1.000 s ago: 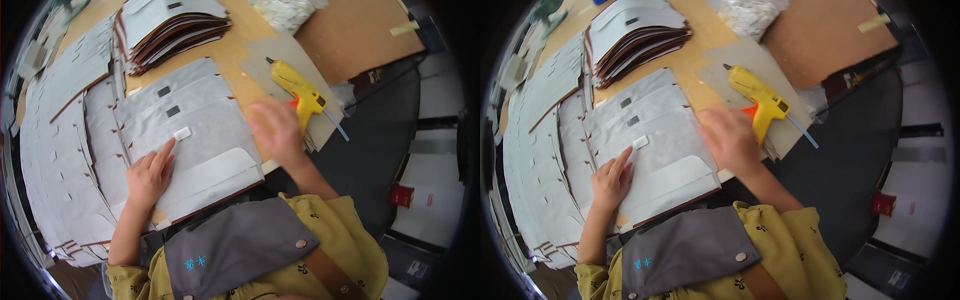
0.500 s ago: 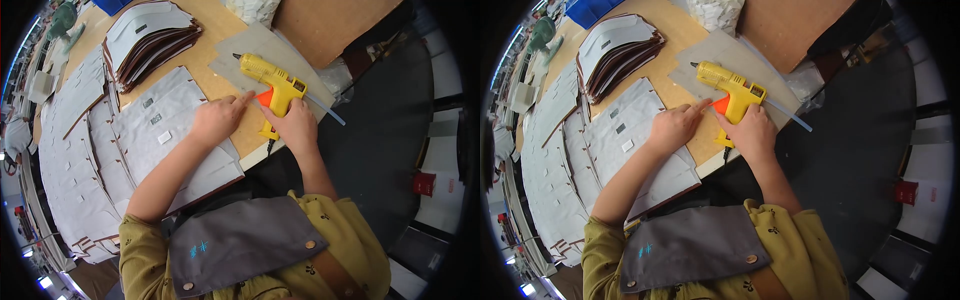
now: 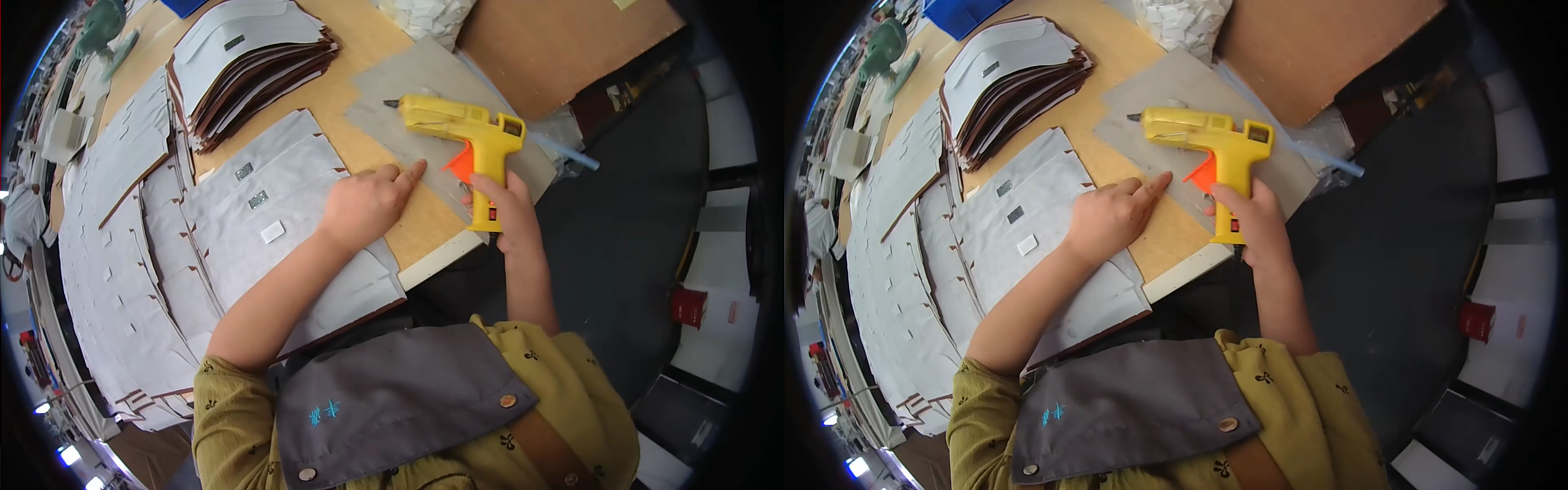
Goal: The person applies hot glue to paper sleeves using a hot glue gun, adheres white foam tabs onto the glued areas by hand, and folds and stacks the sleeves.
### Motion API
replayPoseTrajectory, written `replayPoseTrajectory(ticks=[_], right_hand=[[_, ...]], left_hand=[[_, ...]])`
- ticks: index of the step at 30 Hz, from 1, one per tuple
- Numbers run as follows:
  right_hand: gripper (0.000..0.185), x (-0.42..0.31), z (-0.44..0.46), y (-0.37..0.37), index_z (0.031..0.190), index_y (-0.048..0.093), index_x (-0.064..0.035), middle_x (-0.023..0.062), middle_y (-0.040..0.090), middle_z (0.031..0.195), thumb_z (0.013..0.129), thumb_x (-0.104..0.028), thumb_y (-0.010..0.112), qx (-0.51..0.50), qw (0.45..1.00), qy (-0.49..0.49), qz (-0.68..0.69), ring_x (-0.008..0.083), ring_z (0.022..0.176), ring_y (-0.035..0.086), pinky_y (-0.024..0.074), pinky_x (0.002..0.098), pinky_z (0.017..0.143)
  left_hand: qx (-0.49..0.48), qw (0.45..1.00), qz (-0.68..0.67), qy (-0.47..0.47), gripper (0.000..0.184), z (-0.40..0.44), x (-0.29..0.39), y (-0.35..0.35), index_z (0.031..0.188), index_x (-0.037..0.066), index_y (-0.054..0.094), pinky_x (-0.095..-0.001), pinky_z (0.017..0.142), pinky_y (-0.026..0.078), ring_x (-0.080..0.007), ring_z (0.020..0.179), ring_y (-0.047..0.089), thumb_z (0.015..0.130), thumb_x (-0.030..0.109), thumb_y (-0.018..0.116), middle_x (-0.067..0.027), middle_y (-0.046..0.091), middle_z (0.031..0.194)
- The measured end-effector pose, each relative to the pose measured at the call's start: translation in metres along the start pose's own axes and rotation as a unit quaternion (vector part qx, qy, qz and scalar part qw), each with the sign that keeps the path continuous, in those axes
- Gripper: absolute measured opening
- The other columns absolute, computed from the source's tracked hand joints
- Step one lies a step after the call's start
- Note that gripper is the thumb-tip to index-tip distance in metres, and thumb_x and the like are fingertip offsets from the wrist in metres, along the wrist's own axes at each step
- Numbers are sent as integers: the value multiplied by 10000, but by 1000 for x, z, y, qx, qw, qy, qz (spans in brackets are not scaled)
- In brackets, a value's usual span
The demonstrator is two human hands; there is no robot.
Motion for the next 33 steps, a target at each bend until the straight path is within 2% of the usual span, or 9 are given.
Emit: replayPoseTrajectory(ticks=[5,7,15,17,21,23,25,31,33], right_hand=[[313,13,11,-28,1115,596,-43,53,637,898,911,-267,672,3,996,-28,81,120,731,648,542,258,640],[326,12,13,-24,1150,581,-49,59,637,950,924,-270,659,-82,979,-48,182,117,760,646,552,262,648],[387,24,18,-28,1239,540,-39,78,619,995,950,-275,639,-129,967,-42,216,144,820,638,571,307,755],[469,37,26,-35,1347,464,-38,90,590,1031,964,-255,626,-169,941,-42,290,170,845,615,534,339,819],[611,12,11,-41,1462,383,-122,107,483,1330,916,-89,654,-311,814,-82,483,148,802,509,477,297,697],[738,-52,-29,-18,1570,273,-259,102,308,1569,941,-58,604,-447,765,-138,443,138,806,549,526,304,682],[718,-87,-45,-20,1565,286,-221,131,291,1595,942,-60,605,-425,768,-194,439,121,712,603,497,235,621],[613,-193,-96,-27,1442,418,-130,56,445,1506,903,-181,705,-351,811,-420,205,43,662,617,558,251,466],[623,-218,-110,-13,1419,432,-93,55,480,1453,884,-205,729,-443,778,-405,186,36,654,620,554,236,481]], left_hand=[[-5,1000,11,6,445,-1,-1,4,1320,211,621,-331,501,514,-193,648,645,886,151,545,-20,571,784],[-11,1000,4,6,446,0,-1,6,1323,207,617,-333,499,512,-195,648,646,887,150,543,-23,571,787],[-29,996,10,79,487,6,20,-11,1385,198,549,-354,508,518,-206,654,657,899,175,539,-26,584,775],[-17,999,-26,34,449,17,16,2,1379,218,560,-379,541,531,-221,669,679,932,260,567,-28,631,799],[-68,997,-11,28,451,18,12,22,1387,202,555,-384,555,536,-227,705,703,943,233,491,-43,663,848],[-52,999,-12,10,453,15,8,27,1385,201,557,-384,552,533,-225,700,701,938,228,493,-44,661,846],[-27,999,-23,30,455,14,12,21,1383,200,559,-384,548,531,-224,696,700,933,222,495,-45,658,843],[18,995,-101,-1,330,-21,1,-31,1239,155,584,-421,579,531,-269,788,692,916,154,519,-43,657,901],[36,991,-119,-39,222,-58,-16,-66,1135,153,577,-428,606,538,-270,825,687,918,152,527,-46,649,922]])
Point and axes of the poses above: each hand's wrist, its own z-axis towards the middle knuckle, its own y-axis out of the palm, x = y × z, the point moved 8 cm from there along z, towards the middle knuckle
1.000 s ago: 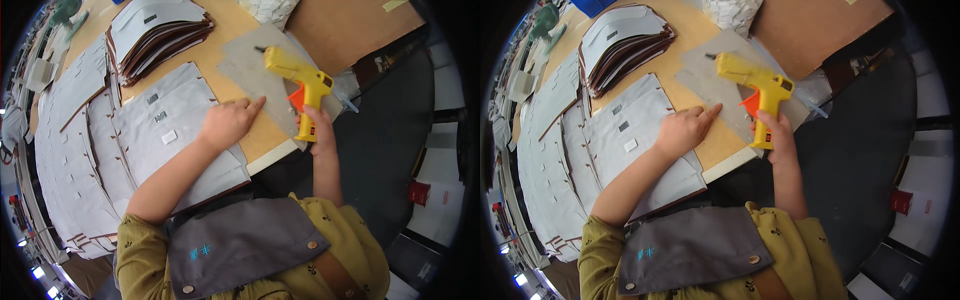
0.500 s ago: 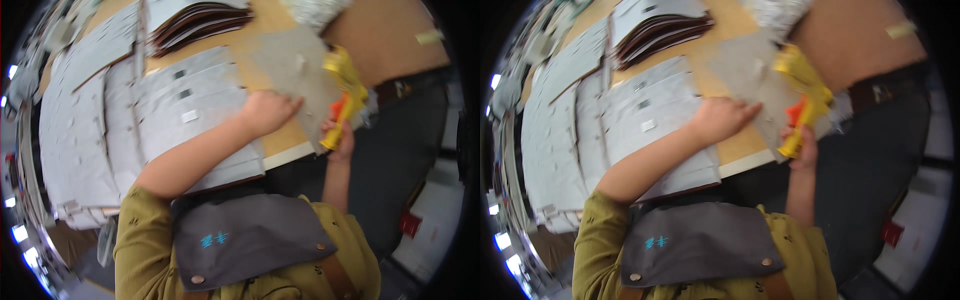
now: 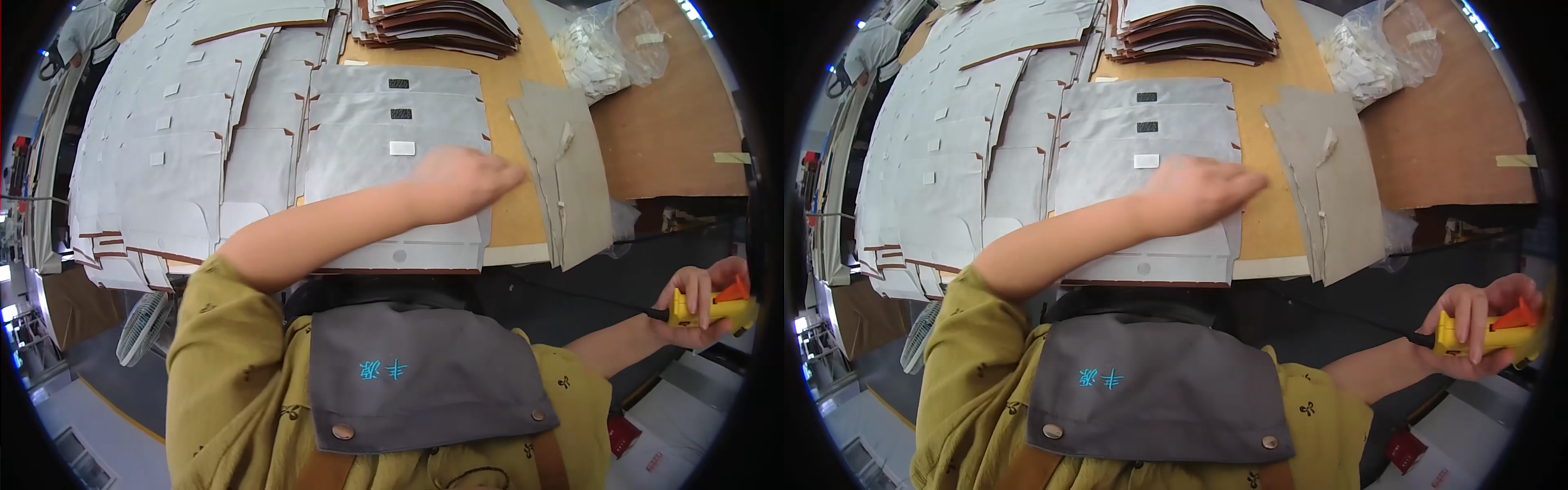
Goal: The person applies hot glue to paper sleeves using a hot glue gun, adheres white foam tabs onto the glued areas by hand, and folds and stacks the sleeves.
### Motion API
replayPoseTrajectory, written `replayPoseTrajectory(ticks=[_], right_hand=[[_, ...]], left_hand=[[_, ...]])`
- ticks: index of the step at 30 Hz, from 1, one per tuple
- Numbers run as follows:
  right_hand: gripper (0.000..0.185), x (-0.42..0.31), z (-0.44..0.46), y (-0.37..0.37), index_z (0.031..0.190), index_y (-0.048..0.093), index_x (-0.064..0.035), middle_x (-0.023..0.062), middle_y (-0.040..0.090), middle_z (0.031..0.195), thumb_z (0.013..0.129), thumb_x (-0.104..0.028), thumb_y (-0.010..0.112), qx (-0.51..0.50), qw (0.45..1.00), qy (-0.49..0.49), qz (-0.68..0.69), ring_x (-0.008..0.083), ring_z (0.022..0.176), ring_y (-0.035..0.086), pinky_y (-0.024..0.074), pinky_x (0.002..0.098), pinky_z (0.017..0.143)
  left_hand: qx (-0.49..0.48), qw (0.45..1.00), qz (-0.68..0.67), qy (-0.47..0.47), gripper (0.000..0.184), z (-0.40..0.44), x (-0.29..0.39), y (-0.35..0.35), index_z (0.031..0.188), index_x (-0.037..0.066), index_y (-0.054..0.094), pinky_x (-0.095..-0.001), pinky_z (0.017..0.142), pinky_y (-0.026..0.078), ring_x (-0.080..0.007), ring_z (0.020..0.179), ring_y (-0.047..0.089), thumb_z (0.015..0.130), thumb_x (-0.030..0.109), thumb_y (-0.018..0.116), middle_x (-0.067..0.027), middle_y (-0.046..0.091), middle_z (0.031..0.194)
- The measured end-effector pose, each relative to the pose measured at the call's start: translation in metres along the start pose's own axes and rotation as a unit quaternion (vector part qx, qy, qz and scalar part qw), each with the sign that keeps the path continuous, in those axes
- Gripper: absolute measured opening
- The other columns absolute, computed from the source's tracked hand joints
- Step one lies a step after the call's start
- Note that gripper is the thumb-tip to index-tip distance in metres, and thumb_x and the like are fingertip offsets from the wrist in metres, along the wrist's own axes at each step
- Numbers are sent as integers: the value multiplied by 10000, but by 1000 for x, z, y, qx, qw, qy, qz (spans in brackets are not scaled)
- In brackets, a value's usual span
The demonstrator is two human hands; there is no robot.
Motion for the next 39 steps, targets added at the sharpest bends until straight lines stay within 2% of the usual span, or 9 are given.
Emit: replayPoseTrajectory(ticks=[3,4,6,8,10,16,18,23,39], right_hand=[[637,12,20,27,1410,429,-53,61,497,1411,880,-226,736,-28,998,30,55,16,652,629,517,193,460],[652,27,24,42,1409,422,-27,94,483,1424,870,-206,744,-60,991,93,70,45,833,671,531,200,597],[656,66,41,87,1431,407,-15,132,456,1460,883,-207,713,-91,988,89,93,191,1102,648,521,274,819],[697,94,22,72,1455,375,14,192,443,1468,889,-266,669,68,996,54,13,340,1262,548,459,364,973],[692,137,10,77,1469,365,-23,185,465,1402,888,-263,654,88,984,155,-27,372,1305,468,481,416,965],[628,219,-6,101,1376,453,67,232,615,1231,854,-243,612,44,926,349,-139,343,1172,613,506,412,949],[555,234,-17,94,1364,462,67,213,627,1208,875,-155,606,56,902,398,-158,308,1133,633,503,418,974],[517,257,-30,82,1363,461,64,199,631,1199,913,-142,609,101,880,443,-135,292,1130,625,492,428,999],[584,273,-32,72,1430,395,59,226,591,1254,918,-125,607,124,828,534,-114,318,1163,595,456,446,1035]], left_hand=[[50,997,40,-53,167,-69,-24,-55,1066,151,589,-409,594,538,-269,784,681,899,156,595,-43,646,879],[80,993,55,-72,140,-92,-30,-72,1032,148,600,-393,576,533,-266,741,673,895,159,622,-40,643,843],[122,984,75,-108,113,-133,-38,-99,971,138,639,-354,535,507,-243,641,642,870,117,684,-34,646,776],[134,980,77,-124,123,-160,-39,-116,945,131,666,-332,512,487,-223,584,619,850,73,718,-32,652,746],[109,979,86,-147,147,-176,-45,-123,966,126,670,-332,505,472,-219,573,607,846,57,720,-25,643,742],[64,980,128,-137,158,-151,-76,-110,1028,147,665,-342,507,470,-216,593,614,877,136,709,-18,620,746],[41,981,133,-135,187,-135,-84,-97,1067,155,664,-344,508,473,-212,603,618,885,159,706,-16,613,752],[21,970,181,-159,342,-122,-111,-72,1219,179,661,-325,494,461,-161,593,594,883,202,717,-1,547,704],[36,977,141,-156,500,-122,-117,-73,1292,157,647,-305,460,384,-137,529,464,810,168,778,15,414,651]])
Point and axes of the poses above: each hand's wrist, its own z-axis towards the middle knuckle, its own y-axis out of the palm, x = y × z, the point moved 8 cm from there along z, towards the middle knuckle
